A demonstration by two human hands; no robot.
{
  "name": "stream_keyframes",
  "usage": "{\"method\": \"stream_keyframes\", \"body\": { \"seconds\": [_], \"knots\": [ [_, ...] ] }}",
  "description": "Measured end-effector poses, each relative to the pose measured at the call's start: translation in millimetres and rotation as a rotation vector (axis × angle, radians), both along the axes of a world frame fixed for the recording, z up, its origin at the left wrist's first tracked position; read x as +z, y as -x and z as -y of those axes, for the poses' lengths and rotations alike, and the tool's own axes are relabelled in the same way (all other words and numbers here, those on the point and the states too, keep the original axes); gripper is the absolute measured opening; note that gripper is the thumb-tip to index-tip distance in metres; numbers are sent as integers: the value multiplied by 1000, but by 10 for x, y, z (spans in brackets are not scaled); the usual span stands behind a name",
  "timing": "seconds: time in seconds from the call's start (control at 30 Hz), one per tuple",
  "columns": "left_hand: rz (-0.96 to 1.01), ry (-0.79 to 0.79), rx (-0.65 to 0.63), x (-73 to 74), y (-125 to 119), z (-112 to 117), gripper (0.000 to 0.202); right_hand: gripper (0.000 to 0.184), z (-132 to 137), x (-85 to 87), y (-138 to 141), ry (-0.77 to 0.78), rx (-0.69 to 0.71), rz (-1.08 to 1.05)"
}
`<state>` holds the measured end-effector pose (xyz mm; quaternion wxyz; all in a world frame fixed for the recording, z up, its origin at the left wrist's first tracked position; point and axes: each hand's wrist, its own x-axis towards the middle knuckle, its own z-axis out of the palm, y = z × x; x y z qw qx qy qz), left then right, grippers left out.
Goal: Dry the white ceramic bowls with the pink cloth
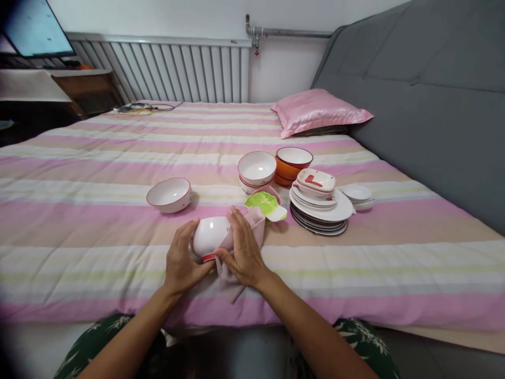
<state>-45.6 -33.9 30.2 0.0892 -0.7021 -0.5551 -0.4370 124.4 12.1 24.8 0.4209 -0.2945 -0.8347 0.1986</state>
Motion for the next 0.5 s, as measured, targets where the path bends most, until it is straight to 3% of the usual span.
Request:
{"method": "stream_keyframes", "body": {
  "seconds": [0.3, 0.5],
  "knots": [
    [47, 30, 4, 45, 34, -5, 74, 78, -37, -70, -7, 159, 27, -3],
    [177, 183, 30, 0, 59, 7, 89, 79, -39, -66, -16, 219, 26, -8]
  ]
}}
